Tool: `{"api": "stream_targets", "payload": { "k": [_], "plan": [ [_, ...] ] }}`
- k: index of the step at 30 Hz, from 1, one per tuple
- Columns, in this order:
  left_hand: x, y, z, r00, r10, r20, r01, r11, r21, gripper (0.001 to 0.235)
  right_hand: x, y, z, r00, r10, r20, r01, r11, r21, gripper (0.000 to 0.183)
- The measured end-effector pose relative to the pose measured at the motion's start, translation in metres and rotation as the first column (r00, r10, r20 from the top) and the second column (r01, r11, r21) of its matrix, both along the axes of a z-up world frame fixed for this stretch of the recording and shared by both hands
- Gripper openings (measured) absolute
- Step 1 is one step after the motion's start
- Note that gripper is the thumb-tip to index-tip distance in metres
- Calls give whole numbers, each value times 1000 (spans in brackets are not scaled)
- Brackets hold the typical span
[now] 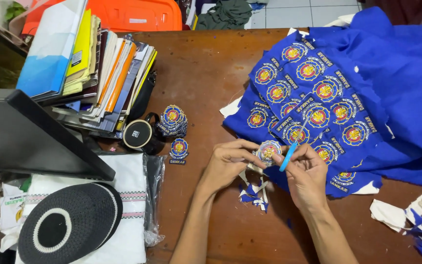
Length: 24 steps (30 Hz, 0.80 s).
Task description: The person uses a pair of blue-handled scissors to cut a circular embroidered patch from a larger piece of blue fabric. They carefully trim the edges of the patch while holding it with their left hand and cutting with their right hand. The cut patch is then placed on the table next to a stack of previously cut patches.
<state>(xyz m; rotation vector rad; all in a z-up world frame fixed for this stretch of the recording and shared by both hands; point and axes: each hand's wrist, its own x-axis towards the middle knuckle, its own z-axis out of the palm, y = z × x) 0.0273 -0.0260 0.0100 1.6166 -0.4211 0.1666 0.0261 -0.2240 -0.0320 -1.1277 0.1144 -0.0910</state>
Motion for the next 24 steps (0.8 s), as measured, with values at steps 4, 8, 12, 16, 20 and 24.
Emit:
{"api": "stream_targets", "payload": {
  "k": [4, 8, 12, 16, 20, 24],
  "plan": [
    [8, 3, 9, 927, -146, -346, 53, 963, -265, 51, 5, -14, -25, 997, -72, 31, 72, 997, -19, 35],
    [17, -3, -5, 876, -172, -450, 82, 974, -213, 47, 6, -11, -20, 991, -104, 80, 112, 989, -99, 38],
    [15, -12, -17, 859, -20, -511, -94, 976, -195, 35, 1, 1, 5, 994, -69, 82, 78, 989, -122, 33],
    [13, -7, -13, 857, 28, -514, -161, 963, -216, 36, 1, -5, 17, 996, 7, 94, 9, 985, -175, 27],
    [13, 1, -20, 867, 124, -482, -219, 965, -144, 36, 4, -11, 18, 995, 70, 75, -51, 972, -231, 18],
    [13, 7, -37, 859, 117, -499, -262, 937, -230, 33, 1, -15, 6, 991, 122, 54, -105, 964, -243, 14]
  ]
}}
